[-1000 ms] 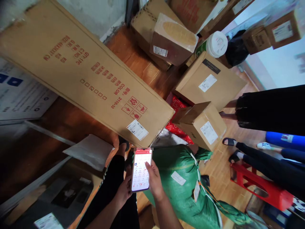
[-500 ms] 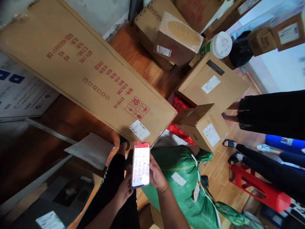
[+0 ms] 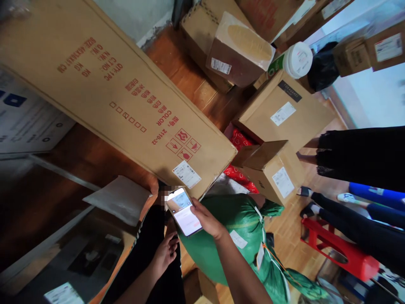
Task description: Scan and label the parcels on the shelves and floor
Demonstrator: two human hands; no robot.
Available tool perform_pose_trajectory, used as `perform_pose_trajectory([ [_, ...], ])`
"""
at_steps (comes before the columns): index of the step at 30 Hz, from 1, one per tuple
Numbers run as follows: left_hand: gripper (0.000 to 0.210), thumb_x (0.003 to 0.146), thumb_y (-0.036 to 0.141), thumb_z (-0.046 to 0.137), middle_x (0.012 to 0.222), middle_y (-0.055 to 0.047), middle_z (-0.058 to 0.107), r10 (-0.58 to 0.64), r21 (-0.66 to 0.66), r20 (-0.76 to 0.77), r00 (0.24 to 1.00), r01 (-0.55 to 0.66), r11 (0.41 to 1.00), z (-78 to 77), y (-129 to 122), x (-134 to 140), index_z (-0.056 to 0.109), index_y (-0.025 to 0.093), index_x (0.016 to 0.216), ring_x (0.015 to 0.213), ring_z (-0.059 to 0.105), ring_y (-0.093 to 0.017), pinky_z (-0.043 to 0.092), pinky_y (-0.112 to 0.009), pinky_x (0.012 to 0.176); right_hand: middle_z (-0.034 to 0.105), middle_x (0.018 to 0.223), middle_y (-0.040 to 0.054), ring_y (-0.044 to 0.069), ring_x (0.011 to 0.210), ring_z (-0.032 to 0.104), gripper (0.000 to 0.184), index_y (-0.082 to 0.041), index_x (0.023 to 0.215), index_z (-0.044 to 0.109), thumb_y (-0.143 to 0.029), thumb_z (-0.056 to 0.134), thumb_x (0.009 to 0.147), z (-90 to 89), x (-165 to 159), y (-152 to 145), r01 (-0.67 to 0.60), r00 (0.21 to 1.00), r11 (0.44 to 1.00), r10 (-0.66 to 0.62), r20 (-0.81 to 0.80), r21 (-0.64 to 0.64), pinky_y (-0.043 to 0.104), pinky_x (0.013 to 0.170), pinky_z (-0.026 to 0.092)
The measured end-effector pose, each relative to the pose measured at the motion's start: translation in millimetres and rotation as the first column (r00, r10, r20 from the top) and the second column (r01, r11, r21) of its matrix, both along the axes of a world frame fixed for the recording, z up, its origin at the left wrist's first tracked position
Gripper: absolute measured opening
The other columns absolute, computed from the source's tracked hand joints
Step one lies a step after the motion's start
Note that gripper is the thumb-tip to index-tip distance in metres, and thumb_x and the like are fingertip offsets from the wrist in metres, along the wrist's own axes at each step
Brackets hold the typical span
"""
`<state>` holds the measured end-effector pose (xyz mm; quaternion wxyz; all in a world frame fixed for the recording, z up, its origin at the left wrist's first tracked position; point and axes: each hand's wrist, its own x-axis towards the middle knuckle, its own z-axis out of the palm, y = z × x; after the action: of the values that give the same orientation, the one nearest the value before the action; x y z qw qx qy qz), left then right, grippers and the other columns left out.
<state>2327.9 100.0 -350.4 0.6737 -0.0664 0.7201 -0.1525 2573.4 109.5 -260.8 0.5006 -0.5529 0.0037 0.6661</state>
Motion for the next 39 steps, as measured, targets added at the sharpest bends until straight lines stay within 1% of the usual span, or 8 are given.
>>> perform_pose_trajectory([
  [3,0.022,0.083,0.031,0.060,0.074,0.002,0.061,0.001,-0.002,0.002,1.000,-0.001,1.000,0.5,2.7,1.0,0.061,0.021,0.103,0.052,0.048,-0.005,0.031,-0.018,0.050,0.067,0.104,0.0044,0.019,0.091,0.059,0.042,-0.022,0.114,0.062,-0.055,0.048,0.091,-0.7,15.3,14.0,-0.045,0.996,0.999,0.045,0.072,0.005,0.030,0.078,0.044],
  [9,0.023,0.083,0.031,0.061,0.075,0.003,0.061,0.019,0.002,0.015,1.000,-0.019,1.000,2.6,4.9,-0.1,0.060,0.022,0.104,0.054,0.049,-0.005,0.031,-0.018,0.051,0.067,0.105,0.0060,0.019,0.091,0.060,0.045,-0.019,0.114,0.061,-0.056,0.044,0.093,0.6,28.7,32.8,-0.095,0.988,0.995,0.094,0.122,0.009,0.032,0.084,0.044],
  [16,0.029,0.078,0.032,0.067,0.074,0.003,0.061,0.038,0.017,0.053,0.998,-0.038,0.999,-0.5,3.1,-6.8,0.060,0.022,0.104,0.053,0.049,-0.005,0.031,-0.018,0.050,0.068,0.119,0.0083,0.024,0.106,0.060,0.049,-0.019,0.115,0.064,-0.058,0.045,0.091,17.0,30.7,44.8,-0.120,0.984,0.992,0.123,0.133,-0.031,0.036,0.091,0.045],
  [20,0.026,0.080,0.032,0.066,0.075,0.003,0.061,0.027,0.012,0.045,0.999,-0.028,1.000,-1.7,3.1,-8.2,0.061,0.022,0.104,0.053,0.050,-0.005,0.031,-0.018,0.050,0.070,0.114,0.0062,0.024,0.106,0.061,0.047,-0.020,0.111,0.066,-0.059,0.049,0.089,21.0,30.6,46.2,-0.092,0.986,0.993,0.101,0.135,-0.072,0.037,0.088,0.047],
  [28,0.025,0.080,0.030,0.066,0.074,0.003,0.061,0.043,0.000,0.032,0.999,-0.043,0.999,-0.1,9.2,-6.8,0.062,0.021,0.102,0.053,0.051,-0.005,0.032,-0.018,0.051,0.071,0.100,0.0047,0.021,0.094,0.062,0.048,-0.020,0.110,0.064,-0.059,0.045,0.090,9.7,27.6,35.8,-0.052,0.992,0.997,0.057,0.114,-0.050,0.034,0.083,0.047],
  [31,0.023,0.082,0.029,0.063,0.075,0.003,0.061,0.050,-0.003,0.028,0.998,-0.050,0.999,1.2,10.8,-6.3,0.061,0.021,0.103,0.053,0.050,-0.005,0.032,-0.018,0.051,0.070,0.099,0.0042,0.020,0.092,0.061,0.044,-0.019,0.112,0.064,-0.054,0.046,0.092,6.5,25.9,31.3,-0.042,0.992,0.998,0.047,0.113,-0.049,0.033,0.082,0.045],
  [34,0.023,0.084,0.028,0.061,0.078,0.001,0.062,0.060,-0.003,0.039,0.997,-0.060,0.998,5.8,17.2,-4.6,0.060,0.020,0.105,0.053,0.050,-0.005,0.033,-0.018,0.051,0.070,0.100,0.0018,0.018,0.087,0.062,0.031,-0.021,0.113,0.063,-0.038,0.058,0.088,5.9,22.3,26.0,-0.019,0.998,0.998,0.022,0.051,-0.058,0.030,0.079,0.045],
  [39,0.028,0.085,0.025,0.059,0.095,-0.002,0.065,0.105,0.064,0.165,0.981,-0.117,0.991,25.0,61.1,14.5,0.060,0.022,0.113,0.067,0.057,-0.007,0.041,-0.020,0.061,0.071,0.103,0.0005,0.019,0.089,0.063,0.031,-0.022,0.109,0.062,-0.024,0.063,0.078,17.4,11.1,19.6,-0.003,1.000,0.998,0.001,-0.023,-0.065,0.030,0.078,0.045],
])
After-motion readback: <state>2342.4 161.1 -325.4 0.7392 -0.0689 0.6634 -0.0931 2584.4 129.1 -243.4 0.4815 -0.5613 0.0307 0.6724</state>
